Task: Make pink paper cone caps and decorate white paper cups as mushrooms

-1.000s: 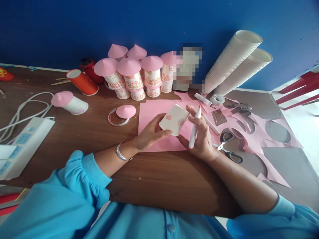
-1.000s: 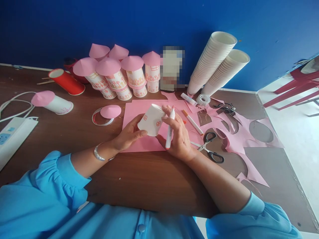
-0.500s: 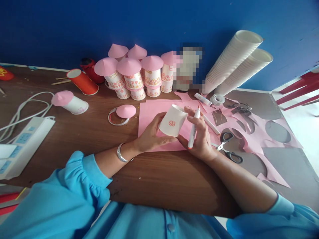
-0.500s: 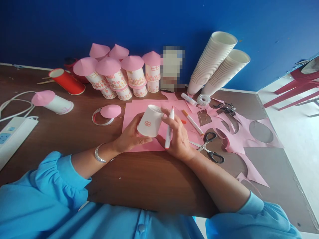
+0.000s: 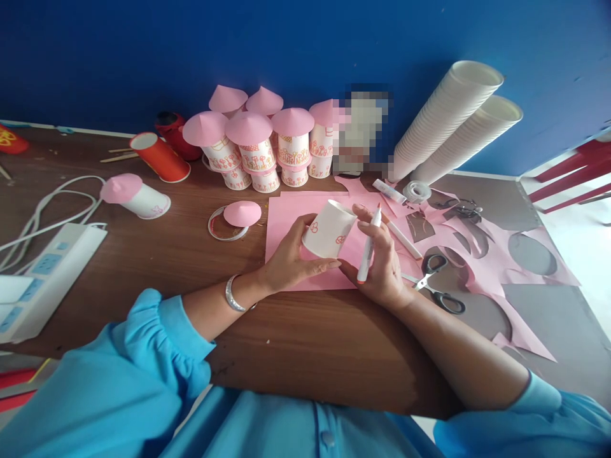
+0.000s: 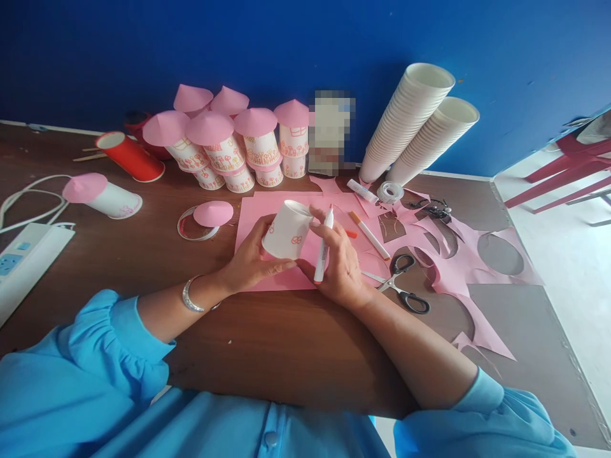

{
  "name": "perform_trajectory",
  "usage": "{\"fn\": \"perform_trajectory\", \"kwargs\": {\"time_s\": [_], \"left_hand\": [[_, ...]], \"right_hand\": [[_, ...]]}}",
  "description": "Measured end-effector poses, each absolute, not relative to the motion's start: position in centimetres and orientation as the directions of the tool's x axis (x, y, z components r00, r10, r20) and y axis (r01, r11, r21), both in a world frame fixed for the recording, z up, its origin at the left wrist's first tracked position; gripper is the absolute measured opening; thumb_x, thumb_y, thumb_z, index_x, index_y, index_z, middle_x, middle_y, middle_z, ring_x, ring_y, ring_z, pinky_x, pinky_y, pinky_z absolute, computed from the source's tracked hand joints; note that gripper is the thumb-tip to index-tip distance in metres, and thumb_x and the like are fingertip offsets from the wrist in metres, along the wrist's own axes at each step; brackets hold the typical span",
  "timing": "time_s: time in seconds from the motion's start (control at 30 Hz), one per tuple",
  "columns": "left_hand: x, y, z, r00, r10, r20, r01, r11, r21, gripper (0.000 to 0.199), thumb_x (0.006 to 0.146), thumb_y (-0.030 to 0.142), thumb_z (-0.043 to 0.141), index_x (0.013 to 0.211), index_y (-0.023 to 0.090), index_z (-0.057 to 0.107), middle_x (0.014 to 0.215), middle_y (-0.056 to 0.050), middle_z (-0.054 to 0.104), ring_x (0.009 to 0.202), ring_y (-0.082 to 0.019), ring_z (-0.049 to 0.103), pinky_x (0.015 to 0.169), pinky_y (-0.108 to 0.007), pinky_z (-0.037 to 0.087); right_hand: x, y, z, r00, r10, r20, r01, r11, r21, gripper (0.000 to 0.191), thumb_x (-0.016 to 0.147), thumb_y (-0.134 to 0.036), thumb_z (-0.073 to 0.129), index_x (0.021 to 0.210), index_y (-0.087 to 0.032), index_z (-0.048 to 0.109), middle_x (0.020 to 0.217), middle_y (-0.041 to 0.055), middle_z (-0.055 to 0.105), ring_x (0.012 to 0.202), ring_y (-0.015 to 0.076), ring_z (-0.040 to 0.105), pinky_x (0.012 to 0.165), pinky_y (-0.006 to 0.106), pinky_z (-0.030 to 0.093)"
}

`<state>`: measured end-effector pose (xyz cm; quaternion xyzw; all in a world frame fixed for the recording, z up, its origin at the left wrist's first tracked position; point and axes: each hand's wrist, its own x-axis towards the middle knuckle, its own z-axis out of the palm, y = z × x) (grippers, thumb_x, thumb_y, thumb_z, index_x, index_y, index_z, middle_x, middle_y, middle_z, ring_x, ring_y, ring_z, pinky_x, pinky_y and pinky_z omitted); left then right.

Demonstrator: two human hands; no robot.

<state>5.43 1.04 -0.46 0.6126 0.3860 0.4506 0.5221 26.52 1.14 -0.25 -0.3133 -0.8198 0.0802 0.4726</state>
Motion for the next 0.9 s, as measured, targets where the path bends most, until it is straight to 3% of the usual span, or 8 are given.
{"fn": "perform_trajectory", "kwargs": {"time_s": [0.27,0.67,0.9], "left_hand": [[5.19,0.93,0.18,0.415,0.899,0.142,-0.152,-0.085,0.985,0.066,0.088,0.05,0.076,0.138,0.02,0.046,0.135,-0.015,0.061,0.128,-0.031,0.058,0.108,-0.047,0.049],[5.41,0.96,-0.23,0.319,0.933,0.164,0.031,-0.183,0.983,0.078,0.071,0.046,0.091,0.133,0.023,0.048,0.125,-0.011,0.062,0.115,-0.028,0.057,0.098,-0.043,0.049],[5.18,0.96,-0.09,0.407,0.899,0.159,-0.132,-0.114,0.985,0.063,0.087,0.049,0.077,0.137,0.022,0.048,0.137,-0.014,0.061,0.127,-0.031,0.058,0.106,-0.047,0.049]], "right_hand": [[26.82,1.23,-0.04,-0.329,0.599,0.73,0.427,0.784,-0.45,0.07,0.091,-0.036,0.077,0.148,-0.028,0.037,0.151,0.0197,0.056,0.137,0.0374,0.058,0.108,0.064,0.052],[26.41,1.04,-0.39,-0.354,0.591,0.725,0.423,0.793,-0.439,0.076,0.091,-0.038,0.077,0.153,-0.027,0.035,0.156,0.0211,0.051,0.144,0.0382,0.052,0.11,0.065,0.051],[26.73,1.28,-0.11,-0.334,0.602,0.725,0.429,0.782,-0.452,0.076,0.09,-0.036,0.077,0.152,-0.027,0.034,0.153,0.0206,0.054,0.142,0.0383,0.054,0.108,0.064,0.053]]}}
